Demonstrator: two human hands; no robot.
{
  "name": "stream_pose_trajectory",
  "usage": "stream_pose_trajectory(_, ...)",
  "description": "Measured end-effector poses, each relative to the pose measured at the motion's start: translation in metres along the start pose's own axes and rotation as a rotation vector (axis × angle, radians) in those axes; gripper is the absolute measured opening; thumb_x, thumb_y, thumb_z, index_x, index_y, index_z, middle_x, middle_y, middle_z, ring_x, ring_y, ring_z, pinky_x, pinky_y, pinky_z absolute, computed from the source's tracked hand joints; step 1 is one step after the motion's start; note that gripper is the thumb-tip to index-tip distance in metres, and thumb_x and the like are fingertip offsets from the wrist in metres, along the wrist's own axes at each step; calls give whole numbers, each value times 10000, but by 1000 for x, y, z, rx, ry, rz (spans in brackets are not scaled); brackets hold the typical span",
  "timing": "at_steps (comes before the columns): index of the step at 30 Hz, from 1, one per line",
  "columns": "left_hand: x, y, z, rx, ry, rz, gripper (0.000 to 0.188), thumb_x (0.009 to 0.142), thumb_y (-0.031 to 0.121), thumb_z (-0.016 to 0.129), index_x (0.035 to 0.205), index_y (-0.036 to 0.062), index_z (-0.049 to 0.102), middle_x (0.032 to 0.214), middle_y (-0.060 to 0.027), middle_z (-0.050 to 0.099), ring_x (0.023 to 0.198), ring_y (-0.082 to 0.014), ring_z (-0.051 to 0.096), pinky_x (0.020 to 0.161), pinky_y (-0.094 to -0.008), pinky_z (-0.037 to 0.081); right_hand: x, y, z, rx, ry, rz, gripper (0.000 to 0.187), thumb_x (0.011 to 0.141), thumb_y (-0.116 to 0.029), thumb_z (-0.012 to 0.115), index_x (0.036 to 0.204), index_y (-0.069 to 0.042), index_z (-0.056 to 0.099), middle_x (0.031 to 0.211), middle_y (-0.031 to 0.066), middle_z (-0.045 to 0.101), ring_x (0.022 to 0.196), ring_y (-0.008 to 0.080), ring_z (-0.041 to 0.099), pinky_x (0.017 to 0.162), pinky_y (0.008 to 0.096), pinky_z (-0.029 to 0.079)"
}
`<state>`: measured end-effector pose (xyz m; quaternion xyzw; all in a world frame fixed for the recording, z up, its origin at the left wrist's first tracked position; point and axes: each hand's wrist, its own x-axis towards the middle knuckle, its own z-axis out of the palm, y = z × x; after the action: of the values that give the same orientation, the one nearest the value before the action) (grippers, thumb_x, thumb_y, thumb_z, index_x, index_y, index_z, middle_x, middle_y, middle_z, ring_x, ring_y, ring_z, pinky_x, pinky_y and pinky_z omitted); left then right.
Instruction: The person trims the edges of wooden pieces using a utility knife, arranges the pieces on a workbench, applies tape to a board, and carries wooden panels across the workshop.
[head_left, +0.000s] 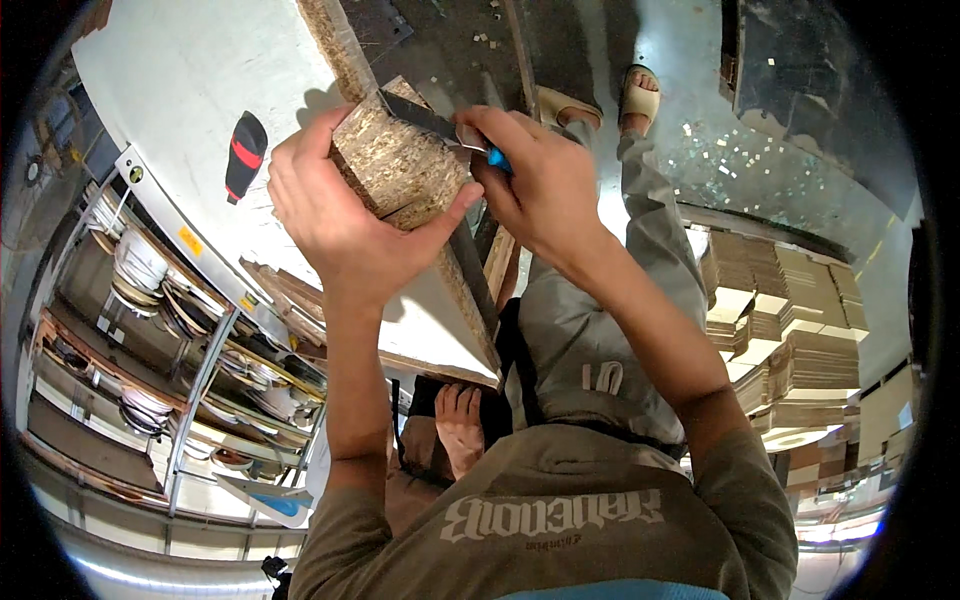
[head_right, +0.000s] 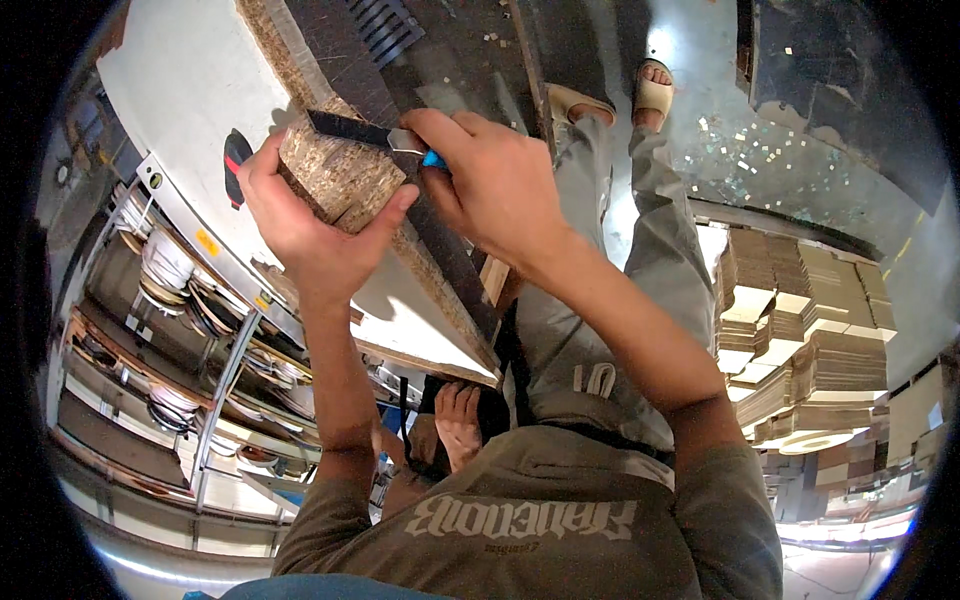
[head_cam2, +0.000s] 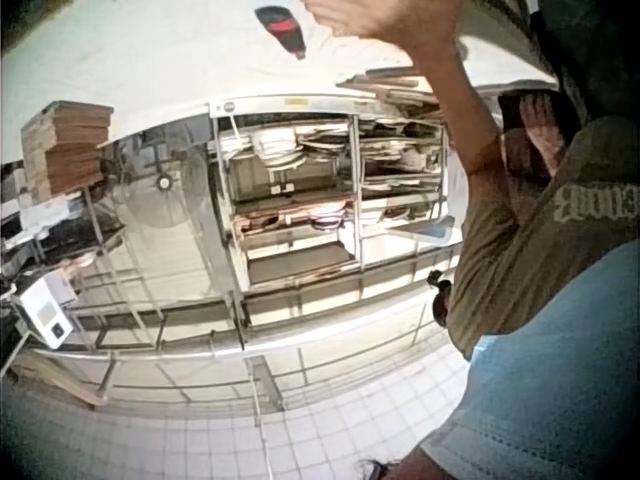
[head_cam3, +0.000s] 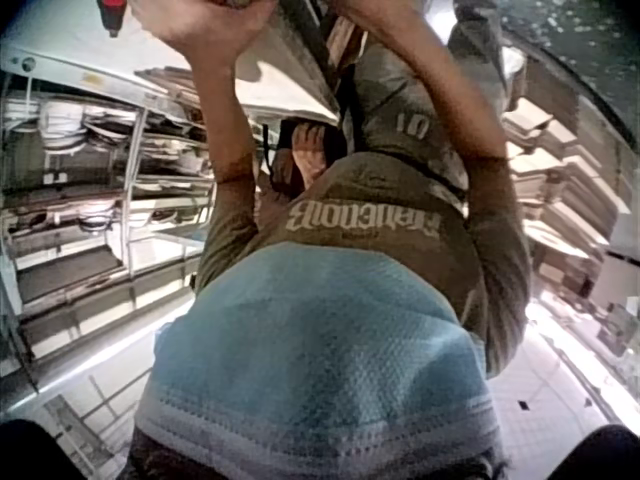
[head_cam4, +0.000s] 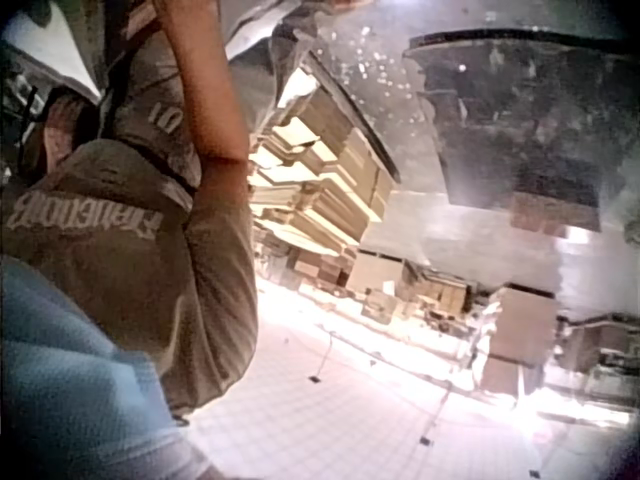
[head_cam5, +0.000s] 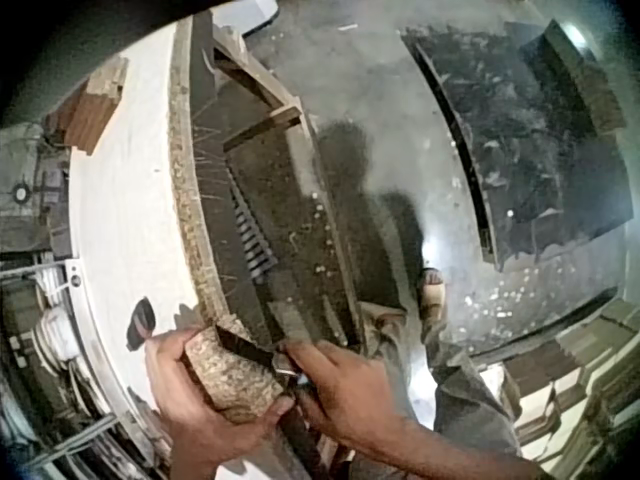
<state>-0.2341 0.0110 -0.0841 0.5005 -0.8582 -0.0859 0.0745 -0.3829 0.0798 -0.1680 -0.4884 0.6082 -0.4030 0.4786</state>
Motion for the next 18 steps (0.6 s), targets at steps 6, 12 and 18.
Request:
stream_pose_trajectory(6,-1,-3,-1,-10,-11,-13,921,578,557,908,1214,4,537,1016,-150,549,938,-324,538,794,-448,419,7,6,-3,-57,-87,-7,335,806,-133,685,1130,-125,598,877,121,659,794,357,666,632,468,518)
stream_pose_trajectory(12,0,-4,-2,-37,-24,-18,898,574,580,899,1176,7,560,990,-148,552,930,-320,538,783,-448,412,15,3,0,-52,-73,-8,286,808,-148,694,1079,-126,603,855,129,660,790,371,662,638,469,514)
stream_pose_trajectory(18,2,1,-9,12,-136,13,944,563,616,891,1192,6,540,1027,-140,519,977,-313,519,835,-460,403,49,6,7,-43,-80,-82,348,817,-55,673,1152,-121,607,960,131,684,853,406,643,669,471,501)
